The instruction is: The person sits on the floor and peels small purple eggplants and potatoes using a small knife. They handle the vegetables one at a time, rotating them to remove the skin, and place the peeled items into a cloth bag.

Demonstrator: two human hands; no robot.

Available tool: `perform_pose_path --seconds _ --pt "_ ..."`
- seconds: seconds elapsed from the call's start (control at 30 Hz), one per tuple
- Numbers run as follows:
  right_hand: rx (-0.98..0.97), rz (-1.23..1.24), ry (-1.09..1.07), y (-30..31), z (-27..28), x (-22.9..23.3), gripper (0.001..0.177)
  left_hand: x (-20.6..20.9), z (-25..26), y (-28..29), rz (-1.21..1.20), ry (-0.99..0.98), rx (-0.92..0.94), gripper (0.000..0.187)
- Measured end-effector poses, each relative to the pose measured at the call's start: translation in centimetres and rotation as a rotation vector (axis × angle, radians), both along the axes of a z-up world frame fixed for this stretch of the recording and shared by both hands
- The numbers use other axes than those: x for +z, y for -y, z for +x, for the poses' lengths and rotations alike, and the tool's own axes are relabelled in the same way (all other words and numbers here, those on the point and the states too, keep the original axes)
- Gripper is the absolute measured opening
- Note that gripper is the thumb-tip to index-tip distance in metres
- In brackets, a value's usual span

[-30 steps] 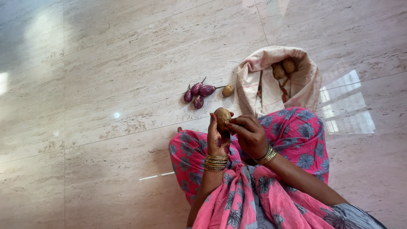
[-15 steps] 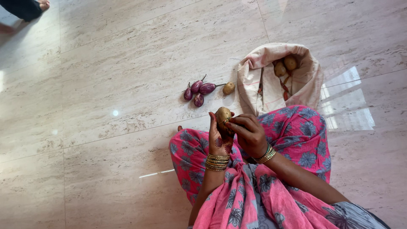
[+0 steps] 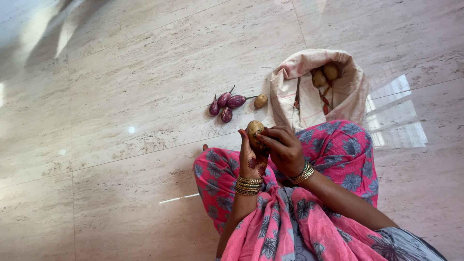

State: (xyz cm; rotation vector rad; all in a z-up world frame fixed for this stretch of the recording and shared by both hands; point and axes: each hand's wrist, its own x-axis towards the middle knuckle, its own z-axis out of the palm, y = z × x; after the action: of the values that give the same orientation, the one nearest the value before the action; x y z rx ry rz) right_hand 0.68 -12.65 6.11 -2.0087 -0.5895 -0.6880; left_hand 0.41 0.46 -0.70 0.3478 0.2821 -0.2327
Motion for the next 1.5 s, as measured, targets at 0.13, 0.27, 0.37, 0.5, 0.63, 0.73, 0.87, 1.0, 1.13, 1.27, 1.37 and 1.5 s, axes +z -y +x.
perform_pose_path --seconds 0.13,0.27,0.37,0.5,0.63,0.73,0.87,1.0,1.13,1.27,1.37,1.5 --pt "0.009 -0.013 0.013 0.0 0.1 -0.3 0.039 -0.7 0.0 -0.3 0.031 -0.042 -0.018 0.060" --pt "-0.021 0.023 -0.013 0.3 0.6 0.0 0.037 -0.8 -0.4 0.2 0.065 0.040 -0.030 0.058" --pt "-0.030 0.027 -0.019 0.3 0.8 0.0 0.036 -0.4 -0.4 0.5 0.068 -0.067 -0.032 0.058" --pt "-0.039 -0.001 -0.021 0.0 0.6 -0.6 0.034 -0.8 0.2 0.1 -0.005 -0.036 -0.013 0.061" --pt "-0.001 -0.025 -0.043 0.0 0.4 -1.5 0.036 -1.6 0.4 -0.2 0.088 0.016 -0.003 0.059" --pt "-0.014 -0.010 -0.089 0.0 0.4 -2.3 0.036 -1.8 0.2 -0.1 0.202 0.011 -0.007 0.051" --pt "-0.059 0.100 -0.290 0.6 0.7 -4.6 0.037 -3.4 0.2 -0.7 0.319 -0.092 -0.037 0.052" --pt "-0.174 0.277 -0.567 2.1 3.1 -9.6 0.038 -9.5 2.6 -1.9 0.624 -0.227 -0.006 0.053" --pt "-0.213 0.260 -0.684 2.6 5.8 -15.9 0.035 -17.5 6.7 -2.2 0.741 -0.321 -0.013 0.051" --pt "-0.225 0.196 -0.754 2.1 8.0 -21.3 0.031 -24.0 10.4 -2.0 0.755 -0.357 0.092 0.045" --pt "-0.262 0.166 -0.810 1.6 9.2 -23.7 0.031 -26.2 12.0 -2.3 1.083 -0.350 0.097 0.046" --pt "-0.287 0.202 -0.780 0.9 9.6 -24.5 0.031 -27.7 12.7 -2.8 1.538 -0.126 0.211 0.041"
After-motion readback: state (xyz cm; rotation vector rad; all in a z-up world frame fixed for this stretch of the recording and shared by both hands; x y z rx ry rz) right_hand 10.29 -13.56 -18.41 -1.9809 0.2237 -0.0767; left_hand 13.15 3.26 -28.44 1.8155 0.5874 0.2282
